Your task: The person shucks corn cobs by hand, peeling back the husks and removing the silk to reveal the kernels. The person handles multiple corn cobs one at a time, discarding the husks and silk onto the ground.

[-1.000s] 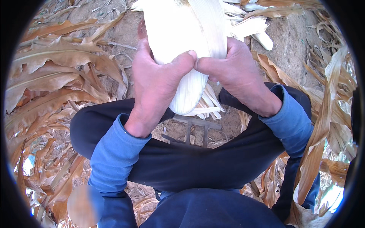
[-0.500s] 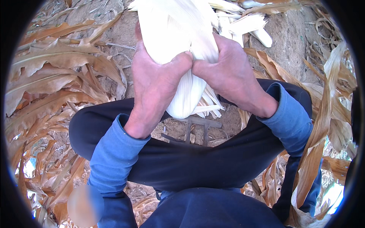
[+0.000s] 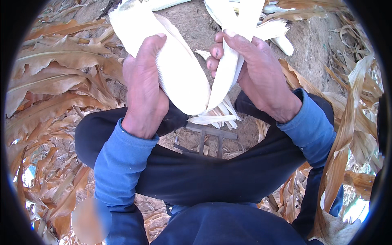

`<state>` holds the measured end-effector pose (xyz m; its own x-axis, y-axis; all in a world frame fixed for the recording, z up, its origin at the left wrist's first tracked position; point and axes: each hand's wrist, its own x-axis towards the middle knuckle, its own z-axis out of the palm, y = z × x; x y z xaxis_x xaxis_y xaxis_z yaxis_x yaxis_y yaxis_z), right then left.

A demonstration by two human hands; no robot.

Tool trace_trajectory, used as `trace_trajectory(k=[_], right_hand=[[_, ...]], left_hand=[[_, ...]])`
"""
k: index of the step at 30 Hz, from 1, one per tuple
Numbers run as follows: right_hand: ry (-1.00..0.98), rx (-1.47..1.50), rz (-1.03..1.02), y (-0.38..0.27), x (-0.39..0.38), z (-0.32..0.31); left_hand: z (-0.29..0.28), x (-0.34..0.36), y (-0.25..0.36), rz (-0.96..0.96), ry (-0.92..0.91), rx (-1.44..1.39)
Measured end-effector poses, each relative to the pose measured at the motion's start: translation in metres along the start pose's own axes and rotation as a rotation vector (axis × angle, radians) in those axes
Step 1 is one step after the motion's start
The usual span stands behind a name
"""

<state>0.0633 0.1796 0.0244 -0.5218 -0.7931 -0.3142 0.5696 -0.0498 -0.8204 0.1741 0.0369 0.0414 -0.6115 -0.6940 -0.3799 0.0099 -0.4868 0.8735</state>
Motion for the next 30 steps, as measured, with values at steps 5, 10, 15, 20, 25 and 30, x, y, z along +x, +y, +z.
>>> trace_trajectory(k=[5, 10, 15, 20, 25, 30], right_hand=[[-0.151, -0.143, -0.080, -0.003, -0.010, 0.011], [-0.120, -0.024, -0.127, -0.001, -0.014, 0.017], [-0.151, 0.080, 0.025, -0.007, -0.018, 0.014], [-0.109, 0.372, 0.194, -0.002, -0.013, 0.010], [-0.142, 0.366, 0.290, -0.009, -0.013, 0.008], [-0.221, 0.485, 0.349, -0.008, -0.009, 0.001]], left_hand=[[-0.005, 0.009, -0.001, -0.011, 0.040, -0.032], [-0.008, 0.015, -0.004, -0.049, 0.057, -0.106], [-0.008, 0.014, -0.010, -0.126, -0.016, -0.101], [-0.001, 0.009, -0.011, -0.104, -0.032, -0.115], [-0.003, 0.008, -0.011, -0.134, -0.094, -0.121], [-0.004, 0.008, -0.012, -0.201, -0.166, -0.168]])
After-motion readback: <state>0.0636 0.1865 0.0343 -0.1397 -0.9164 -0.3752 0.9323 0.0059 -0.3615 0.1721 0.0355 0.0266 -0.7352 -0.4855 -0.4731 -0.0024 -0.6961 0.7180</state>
